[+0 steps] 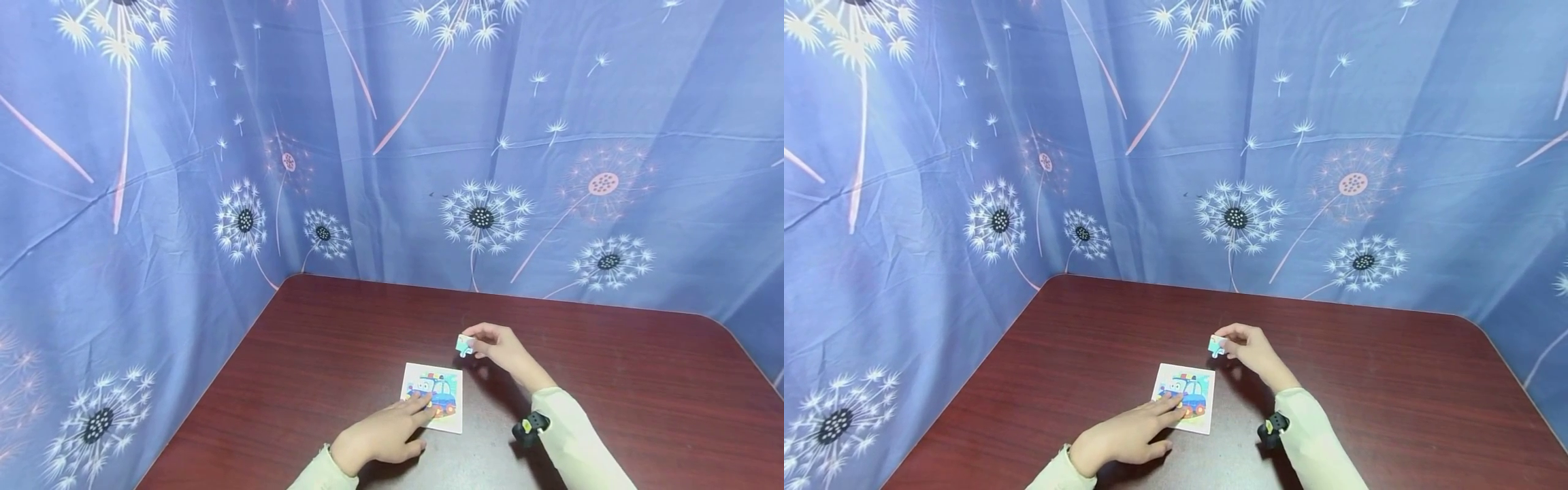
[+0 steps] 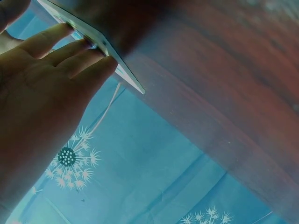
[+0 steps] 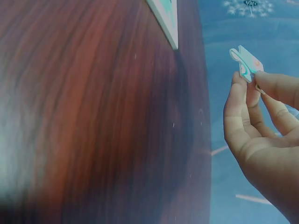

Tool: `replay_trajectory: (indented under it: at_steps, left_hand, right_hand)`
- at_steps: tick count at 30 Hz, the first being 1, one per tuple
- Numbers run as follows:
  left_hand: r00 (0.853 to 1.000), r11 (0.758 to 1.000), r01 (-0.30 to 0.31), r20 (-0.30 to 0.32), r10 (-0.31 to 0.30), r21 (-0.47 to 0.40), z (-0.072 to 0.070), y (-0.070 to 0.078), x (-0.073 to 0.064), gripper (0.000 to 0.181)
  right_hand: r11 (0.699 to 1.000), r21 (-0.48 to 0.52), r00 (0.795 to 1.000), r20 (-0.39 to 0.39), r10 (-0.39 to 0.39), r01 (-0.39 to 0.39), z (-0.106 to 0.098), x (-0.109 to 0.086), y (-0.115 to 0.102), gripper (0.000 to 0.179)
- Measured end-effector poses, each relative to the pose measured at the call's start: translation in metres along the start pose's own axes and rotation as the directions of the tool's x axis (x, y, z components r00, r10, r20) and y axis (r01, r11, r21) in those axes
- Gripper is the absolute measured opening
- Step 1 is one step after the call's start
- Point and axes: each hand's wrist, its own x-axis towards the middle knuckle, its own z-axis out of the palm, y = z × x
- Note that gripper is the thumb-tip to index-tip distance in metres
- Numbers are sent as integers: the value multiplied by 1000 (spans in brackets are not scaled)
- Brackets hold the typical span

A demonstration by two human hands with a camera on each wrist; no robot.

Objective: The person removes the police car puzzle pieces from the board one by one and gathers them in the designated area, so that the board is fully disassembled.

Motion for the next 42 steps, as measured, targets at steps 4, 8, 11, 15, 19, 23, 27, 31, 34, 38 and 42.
replay_trajectory:
  at_steps: [4,8,11,15,19,23,27,31,34,38,42]
  left_hand:
    - [1000,1000,0,9,1,-21,2,-1,1,58]
    - [1000,999,-7,14,8,-38,3,-2,1,57]
    - [1000,999,-7,14,8,-45,2,-2,0,57]
    - [1000,999,-12,9,12,-40,2,-2,0,57]
    - [1000,999,-11,10,11,-35,1,-1,0,57]
    - [1000,999,-6,18,7,-38,-1,0,-1,57]
    - [1000,1000,-11,13,11,-24,0,0,-1,57]
    - [1000,1000,-16,0,16,-4,1,-1,0,57]
    - [1000,1000,-15,-4,15,8,2,-1,0,56]
    - [1000,1000,-15,-7,15,23,1,-1,0,56]
    - [1000,999,-18,-8,18,26,1,-1,-1,56]
  right_hand:
    - [1000,-13,1000,-13,13,-13,-10,-4,3,23]
    - [999,-12,999,-21,36,-37,-19,-8,7,24]
    - [999,-14,999,-18,46,-46,-25,-10,10,25]
    - [998,-27,998,-19,62,-63,-33,-13,14,26]
    - [996,-49,997,-18,79,-80,-38,-15,20,26]
    - [991,-79,994,-9,108,-108,-41,-16,25,25]
    - [988,-96,993,0,119,-119,-41,-17,29,24]
    - [990,-96,994,3,106,-105,-40,-18,29,23]
    - [988,-116,995,-6,102,-102,-39,-18,28,21]
    - [979,-180,996,-28,90,-93,-36,-16,30,18]
    - [966,-238,994,-60,90,-102,-34,-15,31,14]
